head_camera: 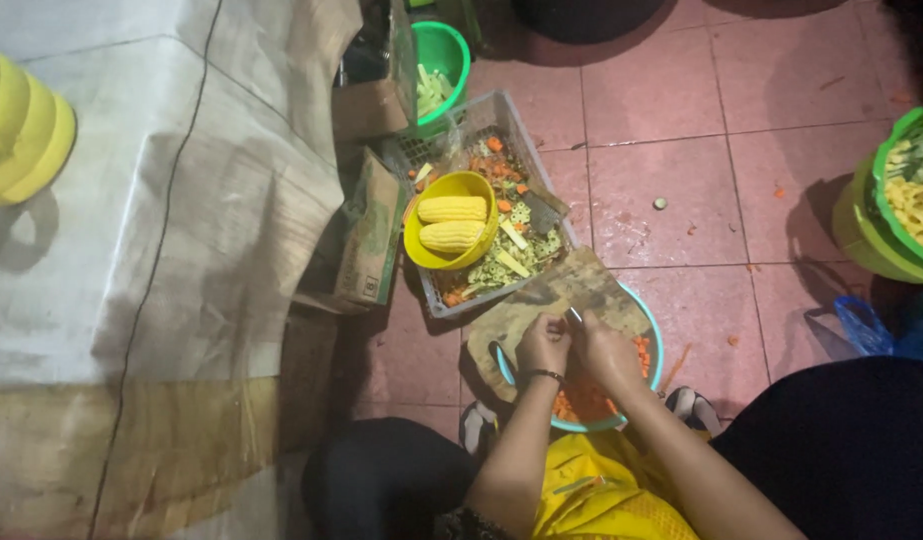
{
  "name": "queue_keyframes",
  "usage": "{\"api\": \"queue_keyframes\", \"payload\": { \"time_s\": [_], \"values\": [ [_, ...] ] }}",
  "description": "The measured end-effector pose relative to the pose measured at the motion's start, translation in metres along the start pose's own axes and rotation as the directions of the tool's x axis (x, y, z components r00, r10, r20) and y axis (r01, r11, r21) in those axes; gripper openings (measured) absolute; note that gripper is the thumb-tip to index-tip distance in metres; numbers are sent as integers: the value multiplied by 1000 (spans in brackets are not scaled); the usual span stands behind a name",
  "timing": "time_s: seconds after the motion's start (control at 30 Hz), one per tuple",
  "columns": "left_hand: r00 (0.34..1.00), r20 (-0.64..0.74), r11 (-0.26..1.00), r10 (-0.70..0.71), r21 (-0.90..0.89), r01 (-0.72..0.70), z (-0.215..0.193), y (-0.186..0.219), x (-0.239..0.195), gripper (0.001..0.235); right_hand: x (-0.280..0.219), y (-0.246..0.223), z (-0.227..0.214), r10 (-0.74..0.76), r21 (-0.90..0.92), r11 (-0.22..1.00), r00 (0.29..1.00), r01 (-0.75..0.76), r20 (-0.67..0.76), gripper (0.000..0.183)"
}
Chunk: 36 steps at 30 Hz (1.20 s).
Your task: Peel and chop carrots into small pieces using a vegetable peeler and a knife on a wooden board.
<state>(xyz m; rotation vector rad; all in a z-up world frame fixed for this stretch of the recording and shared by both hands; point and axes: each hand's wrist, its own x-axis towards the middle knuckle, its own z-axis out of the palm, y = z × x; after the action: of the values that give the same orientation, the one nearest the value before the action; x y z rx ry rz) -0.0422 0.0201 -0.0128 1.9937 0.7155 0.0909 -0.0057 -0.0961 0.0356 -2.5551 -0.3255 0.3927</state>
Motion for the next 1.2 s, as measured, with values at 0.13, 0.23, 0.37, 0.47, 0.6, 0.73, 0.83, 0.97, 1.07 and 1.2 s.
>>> {"api": "queue_keyframes", "payload": {
  "time_s": [0.13, 0.23, 0.37, 0.47, 0.6, 0.73, 0.83, 0.97, 1.07, 1.2],
  "values": [
    [1000, -7, 999, 13, 35, -13, -5, 5, 1, 16, -1, -12, -9, -45, -38, 998, 999, 45, 7, 26],
    [999, -18, 994, 30, 104, -28, -7, 9, 2, 10, 5, -19, -13, -19, -71, 997, 998, 24, 64, 27],
    [998, -45, 998, 42, 48, -40, -2, 4, 2, 12, 19, -8, 3, -42, -131, 990, 995, 55, 96, 23],
    [997, -55, 998, 60, 21, -59, 2, -5, 3, 12, 19, -17, -2, 14, -157, 988, 991, 7, 135, 26],
    [997, 19, 997, 78, -27, -77, -6, 1, 3, 18, -3, 8, 22, -160, 121, 976, 976, 179, -148, 24],
    [992, -4, 992, 124, 5, -124, -6, 5, 1, 19, 4, 23, 30, -28, 39, 999, 997, 32, -78, 35],
    [990, -22, 979, 140, 154, -135, -8, 14, 1, 17, 19, 40, 28, -60, 114, 991, 993, 72, -103, 39],
    [989, -6, 969, 150, 199, -145, -8, 12, -6, 24, 19, 46, 25, 54, 100, 994, 999, -53, -1, 44],
    [988, -28, 959, 150, 247, -139, -7, 8, -4, 22, 19, 29, 6, 46, 29, 999, 997, -44, -55, 44],
    [995, -1, 990, 103, 98, -103, -10, -4, -7, 20, 7, 15, -1, -111, 67, 990, 985, 121, -132, 37]
  ]
}}
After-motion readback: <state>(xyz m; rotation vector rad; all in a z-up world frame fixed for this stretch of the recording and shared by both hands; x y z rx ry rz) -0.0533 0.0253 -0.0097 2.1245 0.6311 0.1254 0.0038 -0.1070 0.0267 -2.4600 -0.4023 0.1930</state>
